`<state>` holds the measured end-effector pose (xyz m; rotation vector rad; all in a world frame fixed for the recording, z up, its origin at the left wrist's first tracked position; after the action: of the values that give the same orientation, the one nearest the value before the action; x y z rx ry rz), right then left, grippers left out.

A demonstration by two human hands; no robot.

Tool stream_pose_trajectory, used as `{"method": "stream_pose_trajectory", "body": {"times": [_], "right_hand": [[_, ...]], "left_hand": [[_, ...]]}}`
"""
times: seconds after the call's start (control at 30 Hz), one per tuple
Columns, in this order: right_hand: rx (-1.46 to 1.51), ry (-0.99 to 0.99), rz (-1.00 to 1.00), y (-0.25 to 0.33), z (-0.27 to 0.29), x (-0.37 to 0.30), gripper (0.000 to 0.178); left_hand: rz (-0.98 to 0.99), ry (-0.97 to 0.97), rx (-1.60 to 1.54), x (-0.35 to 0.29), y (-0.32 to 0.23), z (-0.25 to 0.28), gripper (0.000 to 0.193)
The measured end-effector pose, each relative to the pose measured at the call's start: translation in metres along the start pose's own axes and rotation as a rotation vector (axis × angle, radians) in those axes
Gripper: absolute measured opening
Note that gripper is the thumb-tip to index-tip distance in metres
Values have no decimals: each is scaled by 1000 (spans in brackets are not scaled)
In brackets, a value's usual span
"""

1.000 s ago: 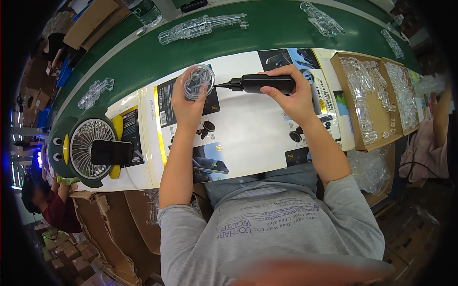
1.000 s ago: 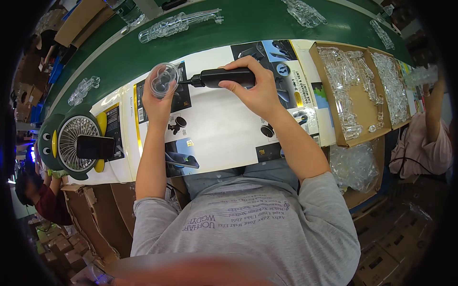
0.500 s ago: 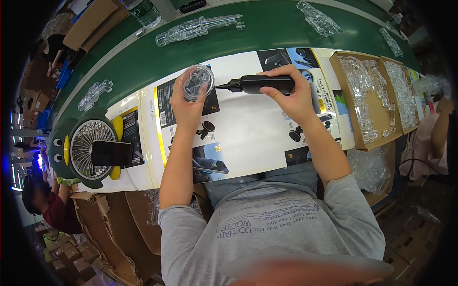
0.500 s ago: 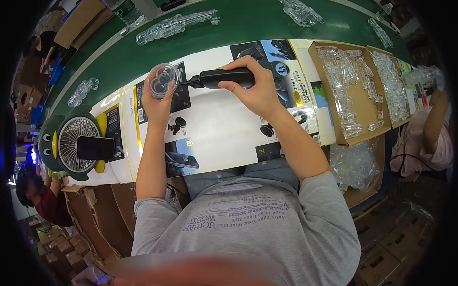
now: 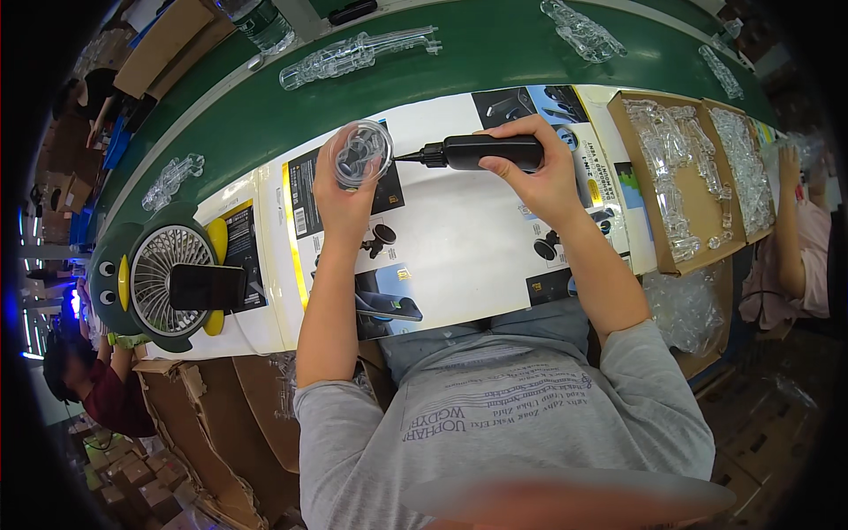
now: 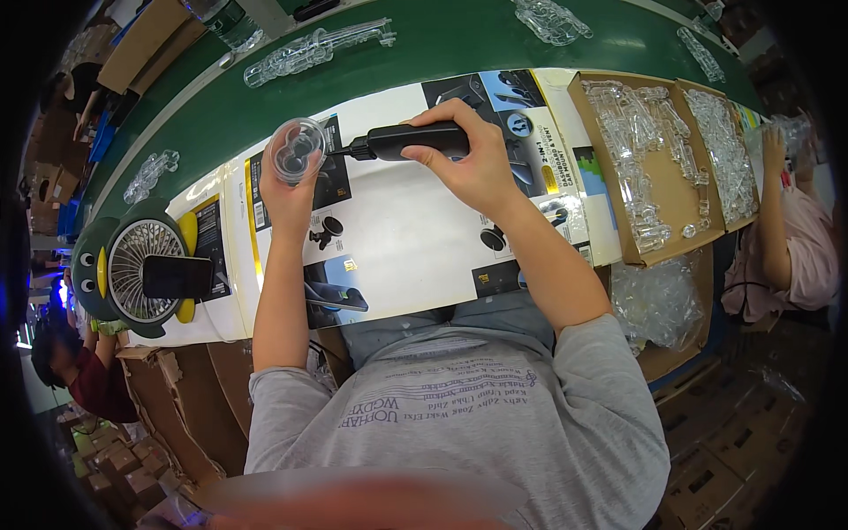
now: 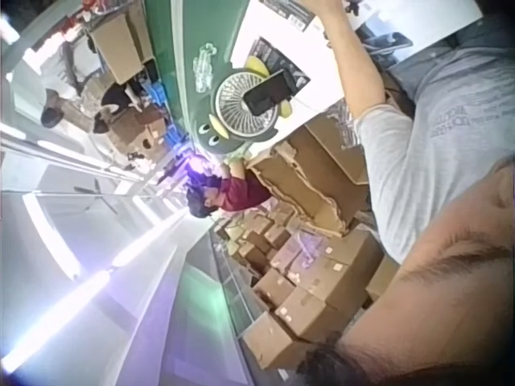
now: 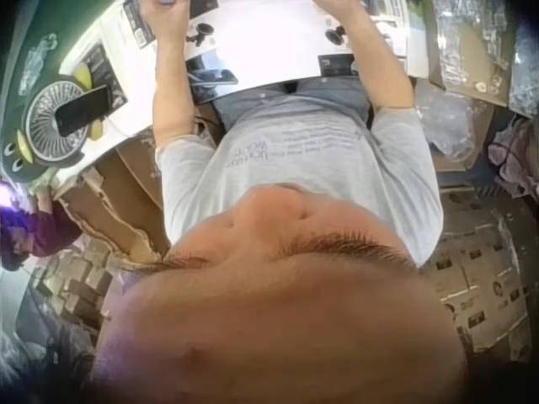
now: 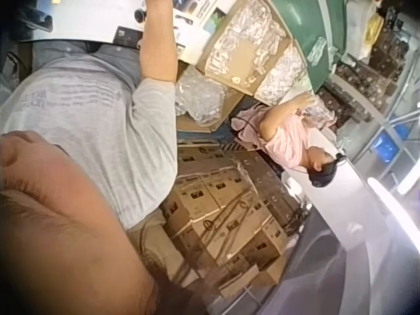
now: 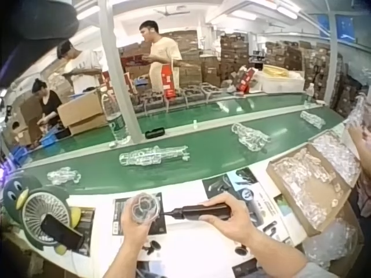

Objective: Assembling and gluing plastic housing components on a manufacturing assembly line.

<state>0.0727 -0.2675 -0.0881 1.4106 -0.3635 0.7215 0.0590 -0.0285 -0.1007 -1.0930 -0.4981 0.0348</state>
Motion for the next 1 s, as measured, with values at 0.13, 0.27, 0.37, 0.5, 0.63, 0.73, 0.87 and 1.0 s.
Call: {"method": "stream_pose_trajectory", "body": {"times": [0.13,0.27,0.37,0.5,0.63,0.73,0.87,1.0], "right_hand": [[-28,2,12,0,2,0,30],[-42,-4,22,-1,4,1,30],[-39,-7,11,-2,5,0,30],[-49,-14,14,-3,7,0,30],[-61,-20,7,-3,8,1,30],[-67,-24,19,-3,8,1,30],[-77,-30,30,-2,10,2,30],[-85,-34,39,-1,10,2,30]], "left_hand": [[-54,-15,69,0,-4,1,43],[-70,2,92,0,-5,0,43],[-60,13,73,0,-4,0,43],[8,16,13,-1,-1,0,41],[7,24,-44,-1,-3,4,38],[-33,20,4,0,-2,3,39],[-174,-40,103,0,-18,10,40],[-144,-32,108,1,-9,11,41]]}}
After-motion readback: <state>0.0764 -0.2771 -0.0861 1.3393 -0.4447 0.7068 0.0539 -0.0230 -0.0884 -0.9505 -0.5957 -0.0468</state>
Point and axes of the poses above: each hand's wrist, its own x-axis towards the middle knuckle, its own z-axis out of the back of the hand, y = z × x, the point moved 8 cm from there along x, towards the middle knuckle, and after that the axes turned 14 degrees about z, right-handed, at the moved point
